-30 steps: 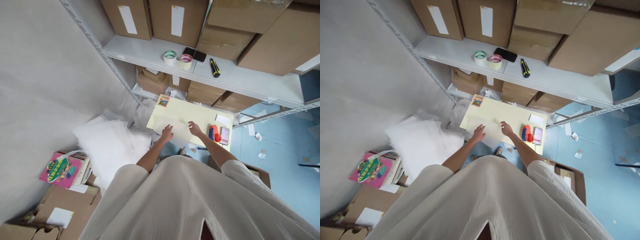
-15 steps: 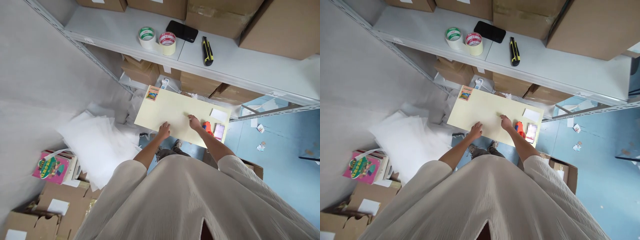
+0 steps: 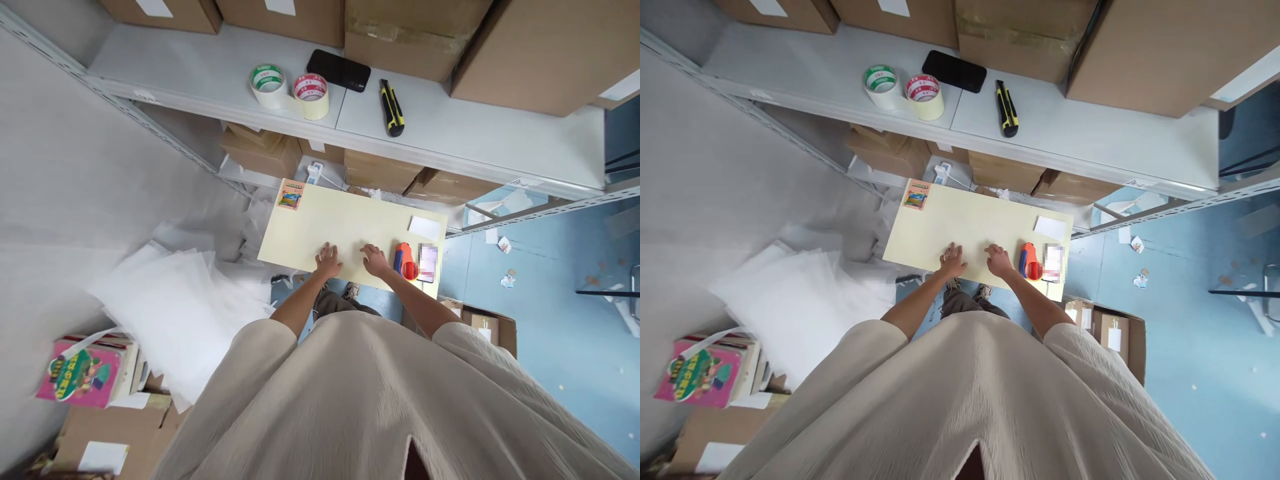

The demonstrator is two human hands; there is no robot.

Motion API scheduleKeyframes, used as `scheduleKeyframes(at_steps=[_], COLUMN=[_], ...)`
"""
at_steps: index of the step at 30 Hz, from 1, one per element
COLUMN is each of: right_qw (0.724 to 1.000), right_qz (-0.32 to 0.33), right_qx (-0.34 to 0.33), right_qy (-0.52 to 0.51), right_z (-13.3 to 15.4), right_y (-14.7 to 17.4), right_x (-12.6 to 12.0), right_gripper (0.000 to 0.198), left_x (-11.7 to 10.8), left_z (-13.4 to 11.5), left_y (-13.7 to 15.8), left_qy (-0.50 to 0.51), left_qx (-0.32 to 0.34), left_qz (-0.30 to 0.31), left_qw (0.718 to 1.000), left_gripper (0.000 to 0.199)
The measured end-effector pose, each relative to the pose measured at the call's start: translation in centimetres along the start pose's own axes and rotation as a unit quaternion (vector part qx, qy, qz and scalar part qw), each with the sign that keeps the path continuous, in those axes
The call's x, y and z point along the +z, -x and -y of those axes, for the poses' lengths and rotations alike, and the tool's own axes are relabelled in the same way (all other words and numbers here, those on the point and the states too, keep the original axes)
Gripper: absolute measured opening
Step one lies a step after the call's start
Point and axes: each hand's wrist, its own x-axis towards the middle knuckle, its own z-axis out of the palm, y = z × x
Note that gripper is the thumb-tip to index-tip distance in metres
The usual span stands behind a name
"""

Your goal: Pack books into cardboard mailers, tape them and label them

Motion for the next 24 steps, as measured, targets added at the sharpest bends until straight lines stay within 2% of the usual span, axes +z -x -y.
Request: scheduleKeyframes(at_steps=[7, 10, 13, 15, 19, 24], right_qw=[0.998, 0.996, 0.994, 0.993, 0.989, 0.986], right_qz=[0.043, 0.047, 0.043, 0.045, 0.046, 0.025], right_qx=[0.05, 0.073, 0.094, 0.109, 0.136, 0.166], right_qy=[0.017, 0.018, 0.019, 0.021, 0.02, 0.024], right_z=[1.7, 2.4, 3.1, 3.6, 4.7, 5.8], right_y=[-0.4, -0.7, -0.9, -1.0, -1.1, -1.1], right_x=[0.5, 0.7, 0.9, 1.0, 1.2, 1.5], right_gripper=[0.064, 0.064, 0.063, 0.063, 0.063, 0.061], left_x=[-2.0, -3.4, -5.6, -7.8, -12.9, -18.2], left_z=[0.6, 1.9, 4.0, 6.0, 10.8, 15.5], left_y=[-0.9, -1.1, -1.8, -2.6, -4.9, -7.7], left_qy=[-0.011, -0.004, 0.033, 0.062, 0.111, 0.132], left_qx=[0.052, 0.091, 0.119, 0.099, 0.007, -0.082], left_qz=[0.001, -0.009, -0.056, -0.096, -0.156, -0.191], left_qw=[0.999, 0.996, 0.991, 0.988, 0.982, 0.969], left_gripper=[0.084, 0.074, 0.062, 0.058, 0.052, 0.051])
